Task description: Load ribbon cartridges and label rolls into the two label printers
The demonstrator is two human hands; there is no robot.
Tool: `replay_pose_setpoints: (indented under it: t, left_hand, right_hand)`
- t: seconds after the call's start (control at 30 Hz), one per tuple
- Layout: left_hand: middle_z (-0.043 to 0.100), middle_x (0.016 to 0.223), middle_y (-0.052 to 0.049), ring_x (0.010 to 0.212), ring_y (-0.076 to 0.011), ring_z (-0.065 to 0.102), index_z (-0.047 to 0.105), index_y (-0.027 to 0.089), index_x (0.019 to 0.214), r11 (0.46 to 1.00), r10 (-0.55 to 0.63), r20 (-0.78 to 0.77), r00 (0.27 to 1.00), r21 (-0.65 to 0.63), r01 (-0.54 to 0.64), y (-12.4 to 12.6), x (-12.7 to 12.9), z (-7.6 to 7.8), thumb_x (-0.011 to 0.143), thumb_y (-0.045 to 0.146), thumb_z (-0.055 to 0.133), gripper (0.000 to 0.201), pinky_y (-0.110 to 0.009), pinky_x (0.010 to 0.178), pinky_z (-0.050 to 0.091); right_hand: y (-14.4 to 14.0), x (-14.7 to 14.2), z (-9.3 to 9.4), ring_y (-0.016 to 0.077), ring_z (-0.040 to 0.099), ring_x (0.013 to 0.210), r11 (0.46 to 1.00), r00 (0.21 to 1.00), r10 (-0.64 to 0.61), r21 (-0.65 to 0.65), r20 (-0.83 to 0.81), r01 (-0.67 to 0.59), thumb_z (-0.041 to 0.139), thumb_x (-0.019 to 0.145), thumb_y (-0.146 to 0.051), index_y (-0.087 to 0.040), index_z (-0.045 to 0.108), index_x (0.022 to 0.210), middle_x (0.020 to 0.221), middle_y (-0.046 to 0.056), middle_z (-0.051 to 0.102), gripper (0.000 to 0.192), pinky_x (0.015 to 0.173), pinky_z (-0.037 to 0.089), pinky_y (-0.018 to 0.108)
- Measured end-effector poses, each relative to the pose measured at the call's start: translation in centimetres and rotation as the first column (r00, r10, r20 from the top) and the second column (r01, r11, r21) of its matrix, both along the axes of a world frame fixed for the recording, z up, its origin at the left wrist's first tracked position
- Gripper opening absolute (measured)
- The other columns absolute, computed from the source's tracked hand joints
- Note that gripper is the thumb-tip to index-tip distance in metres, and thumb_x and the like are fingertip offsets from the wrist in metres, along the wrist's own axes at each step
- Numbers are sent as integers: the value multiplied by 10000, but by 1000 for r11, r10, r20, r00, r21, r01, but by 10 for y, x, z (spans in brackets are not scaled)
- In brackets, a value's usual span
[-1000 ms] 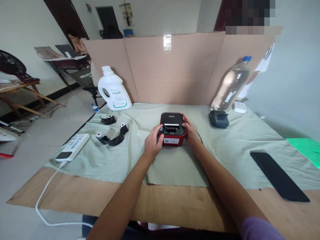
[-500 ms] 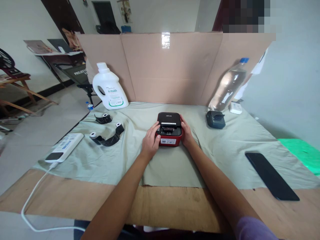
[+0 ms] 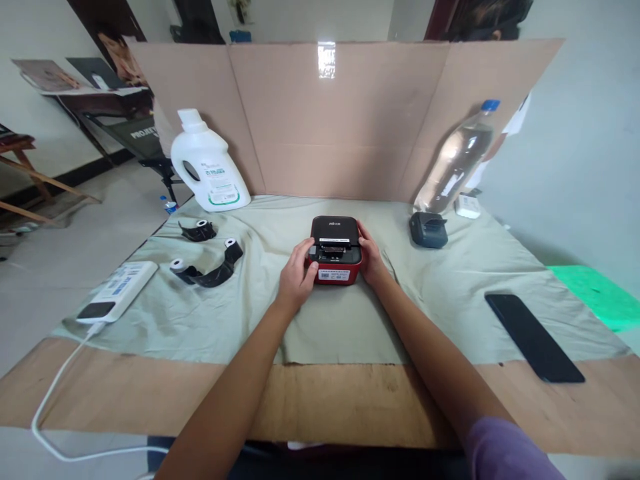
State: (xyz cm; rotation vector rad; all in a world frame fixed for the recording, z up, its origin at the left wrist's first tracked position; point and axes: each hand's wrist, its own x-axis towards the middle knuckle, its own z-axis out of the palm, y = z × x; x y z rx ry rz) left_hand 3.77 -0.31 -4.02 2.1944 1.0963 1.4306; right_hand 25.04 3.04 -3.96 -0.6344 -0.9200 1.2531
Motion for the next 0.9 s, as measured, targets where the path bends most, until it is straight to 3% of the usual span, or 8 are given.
replay_pose_setpoints:
  t: [0.23,0.7,0.9]
  left_hand:
    - [570,1355,-125,1190,-239,590,481,197,1400,996,46,-5,999,-73,-46,-2,2,6,999,371,405,444,-377,1002,492]
    - [526,1466,-119,1299,-252,546,427,210,1449,994,17,84,996,-107,-8,-4,2,-5,1012,390,408,473,-418,1089,459]
    - [493,1504,-124,1300,-252,545,398,215,1478,995,5,110,994,-103,6,-4,3,-5,1012,400,404,502,-416,1089,460]
  right_hand:
    - [-1,1,4,262,442,1434,999,999,-9,-38,54,11,695,726,-351,-333,592,1327,1475,-37,563,610,1203,363,461]
    - [0,0,-1,236,429,1447,1000,1000,-8,-20,-5,7,708,738,-353,-328,608,1306,1474,-35,568,577,1243,291,449]
    - [2,1,-5,251,470,1413,998,999,-34,-57,2,34,702,753,-421,-334,546,1377,1508,-12,533,649,1207,350,477]
